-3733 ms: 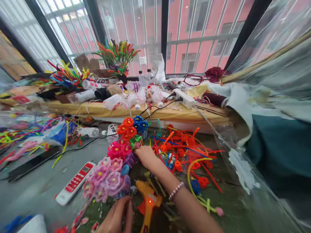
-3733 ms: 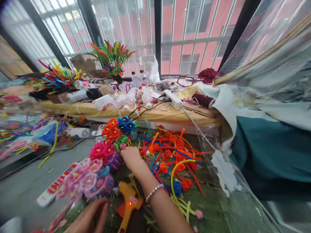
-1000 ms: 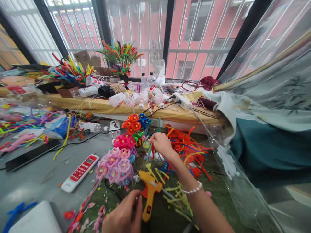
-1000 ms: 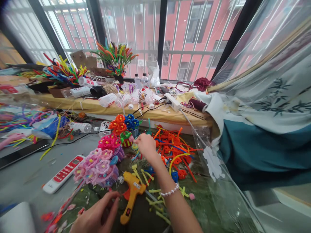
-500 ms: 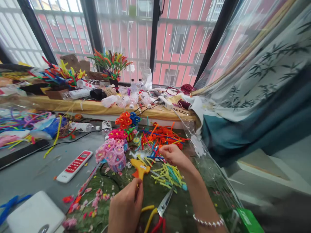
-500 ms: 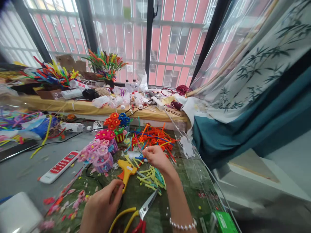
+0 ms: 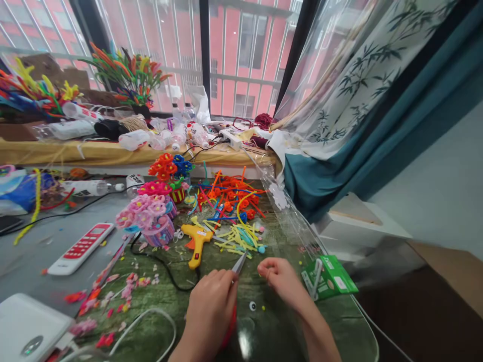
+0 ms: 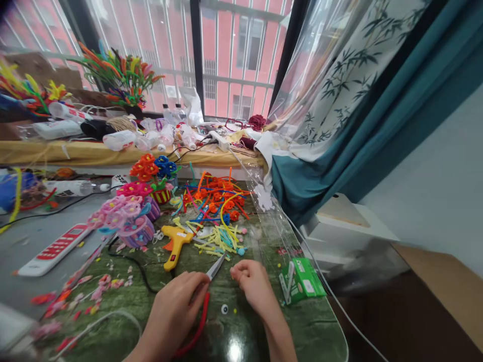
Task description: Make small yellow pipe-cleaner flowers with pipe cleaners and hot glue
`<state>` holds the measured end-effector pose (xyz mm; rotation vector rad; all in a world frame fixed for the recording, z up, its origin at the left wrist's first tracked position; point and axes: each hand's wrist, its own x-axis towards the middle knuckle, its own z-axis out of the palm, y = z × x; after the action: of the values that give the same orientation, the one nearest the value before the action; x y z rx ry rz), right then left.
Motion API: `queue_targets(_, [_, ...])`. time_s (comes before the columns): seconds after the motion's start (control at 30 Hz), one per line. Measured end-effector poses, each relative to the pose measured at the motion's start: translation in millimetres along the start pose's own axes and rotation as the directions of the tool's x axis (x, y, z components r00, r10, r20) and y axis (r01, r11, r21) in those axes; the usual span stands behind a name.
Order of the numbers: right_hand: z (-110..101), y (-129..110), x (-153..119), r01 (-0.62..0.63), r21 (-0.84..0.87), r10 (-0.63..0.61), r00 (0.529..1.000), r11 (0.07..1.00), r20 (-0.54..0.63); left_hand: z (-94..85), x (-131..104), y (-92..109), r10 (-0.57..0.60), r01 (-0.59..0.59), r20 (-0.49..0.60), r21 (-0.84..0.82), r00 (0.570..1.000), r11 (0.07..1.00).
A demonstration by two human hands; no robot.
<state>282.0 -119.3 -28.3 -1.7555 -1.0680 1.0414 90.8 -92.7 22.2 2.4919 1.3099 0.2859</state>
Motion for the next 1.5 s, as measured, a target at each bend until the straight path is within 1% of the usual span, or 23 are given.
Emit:
queue_targets(0.17, [6.3, 18.5, -14.8, -0.052, 0.043, 0.053, 0.998, 0.998, -0.016, 4.8, -2.4, 9.1, 0.034, -0.034, 0.086, 0.004, 0.996, 0.999])
queue_targets(0.27, [8.4, 22.2, -24.2, -0.065, 0.070, 0.066, 0.998, 0.995, -0.017, 6.9, -2.7, 13.4, 0.049, -0.048, 0.098, -0.011, 0.994, 0.999])
queue_targets(0.33, [5.8, 22.4, -30.6, -0.062, 0.088, 0.067, 0.997, 0.994, -0.045, 6.7, -0.3, 16.1, 0.067, -0.066, 0.103, -0.021, 0.992, 0.998])
queue_targets(0.43, [-2.0, 22.8, -43.4, -0.044, 0.119, 0.059, 0.991, 0.992, -0.122, 6.3, 12.2, 24.5, 0.110, -0.108, 0.096, -0.033, 0.989, 0.994])
queue_targets(0.5, [-5.5, 25.7, -55.2, -0.032, 0.152, 0.062, 0.979, 0.988, -0.196, 8.9, 27.7, 35.6, 0.155, -0.151, 0.087, -0.045, 0.984, 0.987])
queue_targets(0.53, [-6.0, 28.2, -61.8, -0.026, 0.171, 0.068, 0.967, 0.985, -0.246, 11.9, 37.5, 43.1, 0.187, -0.183, 0.090, -0.052, 0.978, 0.982])
queue_targets(0.6, [-4.6, 35.1, -74.7, 0.029, 0.226, 0.084, 0.877, 0.974, -0.473, 21.7, 59.5, 60.7, 0.267, -0.261, 0.110, -0.066, 0.957, 0.963])
queue_targets(0.67, [-1.5, 42.4, -85.3, 0.076, 0.232, 0.082, 0.793, 0.970, -0.604, 35.5, 82.0, 78.8, 0.360, -0.352, 0.143, -0.080, 0.922, 0.933])
queue_targets(0.7, [0.1, 45.5, -89.2, 0.096, 0.228, 0.077, 0.759, 0.969, -0.646, 43.2, 92.2, 86.9, 0.402, -0.393, 0.161, -0.086, 0.901, 0.915])
queue_targets(0.77, [2.6, 49.7, -93.8, 0.128, 0.215, 0.060, 0.715, 0.968, -0.696, 58.4, 108.8, 99.5, 0.465, -0.457, 0.195, -0.085, 0.864, 0.885])
queue_targets(0.8, [3.3, 50.8, -94.7, 0.142, 0.212, 0.052, 0.703, 0.967, -0.710, 65.4, 114.9, 103.6, 0.486, -0.480, 0.209, -0.081, 0.849, 0.874])
queue_targets(0.87, [4.2, 51.2, -94.9, 0.164, 0.213, 0.042, 0.693, 0.963, -0.720, 77.1, 123.2, 108.2, 0.501, -0.501, 0.228, -0.063, 0.835, 0.863])
queue_targets(0.97, [5.7, 50.3, -93.4, 0.179, 0.219, 0.035, 0.693, 0.959, -0.720, 87.5, 128.5, 109.7, 0.513, -0.519, 0.247, -0.044, 0.822, 0.854])
queue_targets(1.07, [9.1, 49.1, -92.1, 0.196, 0.217, 0.018, 0.701, 0.956, -0.713, 87.6, 127.6, 108.9, 0.519, -0.529, 0.251, -0.035, 0.817, 0.848])
queue_targets(1.17, [12.7, 46.2, -90.3, 0.221, 0.251, 0.017, 0.719, 0.942, -0.695, 76.7, 116.8, 103.2, 0.506, -0.514, 0.229, -0.028, 0.832, 0.857])
queue_targets(1.23, [12.8, 42.3, -87.2, 0.245, 0.291, 0.025, 0.723, 0.925, -0.690, 65.0, 101.8, 94.5, 0.462, -0.468, 0.200, -0.020, 0.864, 0.883])
queue_targets(1.3, [9.8, 37.2, -81.4, 0.272, 0.324, 0.027, 0.727, 0.906, -0.686, 52.0, 82.3, 81.9, 0.402, -0.405, 0.184, -0.024, 0.897, 0.914])
queue_targets(1.33, [7.3, 34.7, -77.6, 0.276, 0.331, 0.022, 0.737, 0.903, -0.676, 45.6, 72.0, 74.2, 0.378, -0.379, 0.184, -0.034, 0.907, 0.925])
queue_targets(1.37, [4.5, 32.7, -73.4, 0.264, 0.326, 0.011, 0.762, 0.908, -0.648, 39.4, 62.4, 65.8, 0.361, -0.359, 0.187, -0.046, 0.914, 0.932])
queue_targets(1.43, [-0.4, 30.5, -65.1, 0.209, 0.257, -0.040, 0.843, 0.943, -0.536, 28.1, 47.0, 47.0, 0.275, -0.270, 0.167, -0.048, 0.947, 0.962])
queue_targets(1.47, [-1.8, 30.7, -61.8, 0.195, 0.195, -0.086, 0.883, 0.961, -0.461, 23.1, 42.1, 36.9, 0.201, -0.198, 0.141, -0.038, 0.969, 0.979])
queue_targets(1.5, [-2.1, 31.8, -59.5, 0.191, 0.119, -0.129, 0.908, 0.974, -0.398, 18.5, 39.2, 26.6, 0.109, -0.108, 0.108, -0.018, 0.988, 0.994])
